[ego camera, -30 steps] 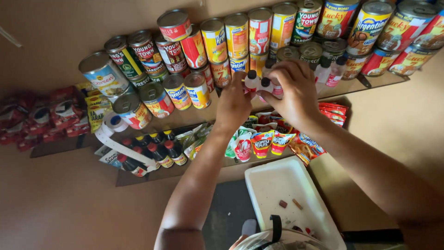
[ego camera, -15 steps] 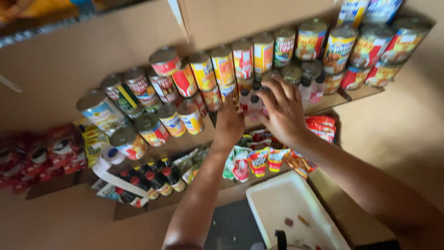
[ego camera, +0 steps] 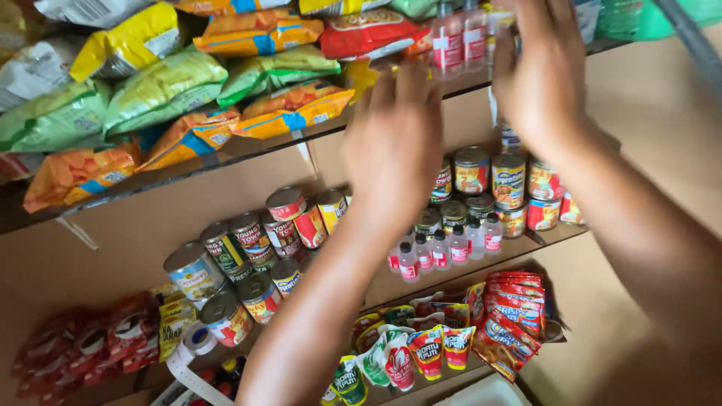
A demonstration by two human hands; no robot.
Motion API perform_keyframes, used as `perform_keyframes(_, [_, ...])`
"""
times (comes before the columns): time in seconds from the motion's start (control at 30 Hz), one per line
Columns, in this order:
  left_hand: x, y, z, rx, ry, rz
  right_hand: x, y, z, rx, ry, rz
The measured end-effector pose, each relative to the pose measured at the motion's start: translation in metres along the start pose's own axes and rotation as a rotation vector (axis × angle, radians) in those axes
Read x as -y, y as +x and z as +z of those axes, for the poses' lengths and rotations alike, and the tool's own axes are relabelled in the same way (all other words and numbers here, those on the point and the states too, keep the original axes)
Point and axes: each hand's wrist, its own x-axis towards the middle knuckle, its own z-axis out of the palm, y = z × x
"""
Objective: Organizing and arranging canned goods and food packets on store shelves.
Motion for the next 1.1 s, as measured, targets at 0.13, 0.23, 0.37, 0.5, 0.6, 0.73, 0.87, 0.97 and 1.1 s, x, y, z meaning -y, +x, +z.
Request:
perform_keyframes(0.13, [-0.011,0.057,0.055,0.331,0.116,-0.239,-0.029,0.036,0.024,0.006,0.076,0.002])
perform_keyframes(0.23, [-0.010,0.068,0.088,0.440,0.152,-0.210,-0.039,0.045,0.035,0.075,0.061,0.019])
perform_keyframes(0.37, [-0.018,0.074,0.104,0.374,0.127,-0.244,-0.038,0.053,0.036,0.227,-0.102,0.145])
perform_keyframes(0.5, [-0.023,0.074,0.096,0.532,0.181,-0.266,-0.039,0.052,0.046,0.243,-0.048,0.204])
perform_keyframes(0.6, [-0.018,0.072,0.109,0.429,0.165,-0.314,-0.050,0.047,0.059,0.136,0.074,0.202])
perform_keyframes(0.73, [-0.017,0.062,0.104,0.256,0.117,-0.242,-0.067,0.038,0.065,0.044,0.206,0.163])
perform_keyframes(0.87, [-0.019,0.056,0.095,0.153,-0.066,-0.376,-0.071,0.028,0.055,0.009,0.413,0.135])
perform_keyframes(0.97, [-0.018,0.059,0.081,0.203,-0.134,-0.487,-0.068,0.025,0.045,0.024,0.583,0.176])
perform_keyframes(1.1, [-0.012,0.051,0.067,0.114,-0.284,-0.435,-0.031,0.029,0.012,0.038,0.806,0.291])
